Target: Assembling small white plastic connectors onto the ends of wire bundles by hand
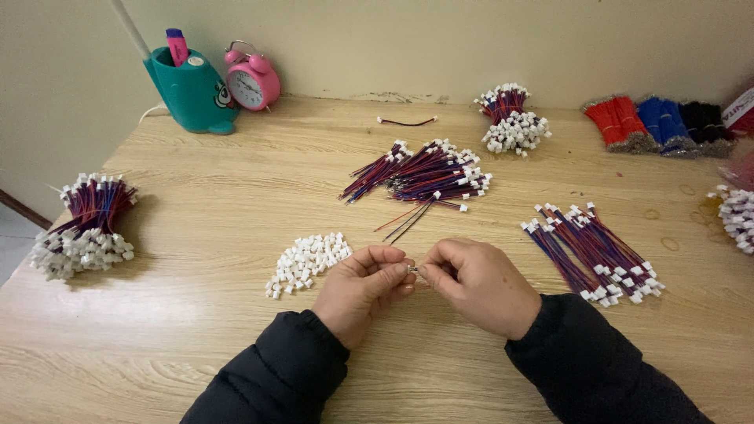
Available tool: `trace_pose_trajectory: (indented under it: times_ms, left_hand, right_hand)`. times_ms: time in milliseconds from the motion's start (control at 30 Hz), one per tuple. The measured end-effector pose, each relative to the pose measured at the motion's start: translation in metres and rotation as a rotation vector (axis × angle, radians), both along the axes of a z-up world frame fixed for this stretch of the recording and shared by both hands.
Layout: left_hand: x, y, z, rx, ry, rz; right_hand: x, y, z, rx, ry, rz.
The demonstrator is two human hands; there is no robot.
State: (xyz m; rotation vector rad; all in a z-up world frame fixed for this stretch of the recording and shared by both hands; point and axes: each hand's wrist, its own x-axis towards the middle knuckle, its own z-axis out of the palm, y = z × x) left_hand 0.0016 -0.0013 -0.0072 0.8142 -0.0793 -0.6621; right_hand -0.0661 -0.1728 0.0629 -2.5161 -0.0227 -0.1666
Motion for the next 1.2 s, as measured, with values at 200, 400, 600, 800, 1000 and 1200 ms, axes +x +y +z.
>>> trace_pose_trajectory:
  times_ms: [200, 400, 600, 800, 1000, 1200]
  left_hand:
    - [-0.003, 0.001, 0.004, 0.004, -0.016, -0.017]
    - [-0.001, -0.001, 0.005, 0.078, 0.004, -0.012]
    - [-0.002, -0.001, 0.001, 0.12, -0.072, -0.044]
    - [0.005, -0.007, -0.023, 0.139, -0.119, -0.015]
    - [0.001, 0.0, -0.001, -0.008, 0.057, 0.02]
    - [0.004, 0.0, -0.007, -0.044, 0.095, 0.003]
  right_hand:
    - [0.001, 0.0, -0.003, 0.07, -0.025, 0.068]
    - [0.003, -0.002, -0.006, 0.027, -0.019, 0.037]
    - [-0.001, 0.004, -0.001, 0.017, -0.081, 0.052]
    - [0.005, -0.002, -0.017, -0.001, -0.13, 0.105]
    - [-0.005, 0.01, 0.023, 0.143, -0.206, 0.255]
    - [-0.001, 0.002, 0.003, -0.003, -0.264, 0.265]
